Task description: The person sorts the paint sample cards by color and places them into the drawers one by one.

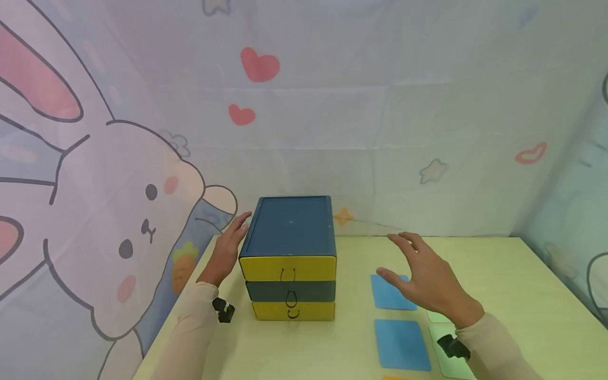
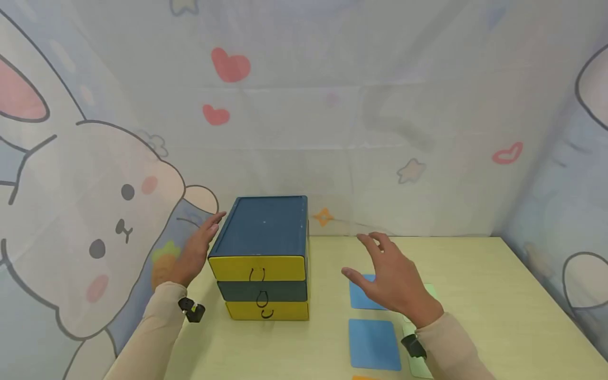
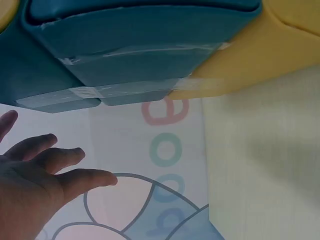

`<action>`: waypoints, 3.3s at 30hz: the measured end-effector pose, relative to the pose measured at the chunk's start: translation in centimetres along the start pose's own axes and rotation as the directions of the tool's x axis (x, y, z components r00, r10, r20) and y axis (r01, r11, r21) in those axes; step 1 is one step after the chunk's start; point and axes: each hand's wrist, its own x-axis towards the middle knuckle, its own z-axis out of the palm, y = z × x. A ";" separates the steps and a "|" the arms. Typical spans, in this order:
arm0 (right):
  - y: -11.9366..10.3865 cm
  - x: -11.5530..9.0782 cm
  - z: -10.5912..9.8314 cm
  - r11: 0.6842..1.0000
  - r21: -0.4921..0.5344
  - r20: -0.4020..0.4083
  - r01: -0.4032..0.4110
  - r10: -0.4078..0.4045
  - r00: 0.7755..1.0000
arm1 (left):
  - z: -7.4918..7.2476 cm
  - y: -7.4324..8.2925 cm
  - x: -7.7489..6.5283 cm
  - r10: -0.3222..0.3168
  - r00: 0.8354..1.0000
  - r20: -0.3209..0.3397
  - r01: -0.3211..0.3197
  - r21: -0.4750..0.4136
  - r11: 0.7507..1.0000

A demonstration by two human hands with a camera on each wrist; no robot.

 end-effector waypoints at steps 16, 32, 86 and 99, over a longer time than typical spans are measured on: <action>-2.7 -1.4 3.0 0.971 0.238 0.053 -0.017 0.005 0.999 | 0.6 -1.4 -0.2 -0.051 0.997 0.051 0.054 -0.067 0.996; -6.7 -1.1 4.3 0.729 0.668 0.338 -0.149 -0.119 0.934 | 0.8 -1.2 -0.2 -0.072 0.995 0.065 0.079 -0.114 0.990; -17.5 2.8 11.3 -0.014 0.811 0.578 -0.585 0.178 0.797 | 0.8 -1.6 -0.4 -0.062 0.995 0.081 0.075 -0.161 0.984; -19.2 0.1 10.7 -0.037 0.823 0.564 -0.567 0.173 0.808 | 0.0 -1.5 -0.3 -0.102 0.981 0.162 0.118 -0.094 0.988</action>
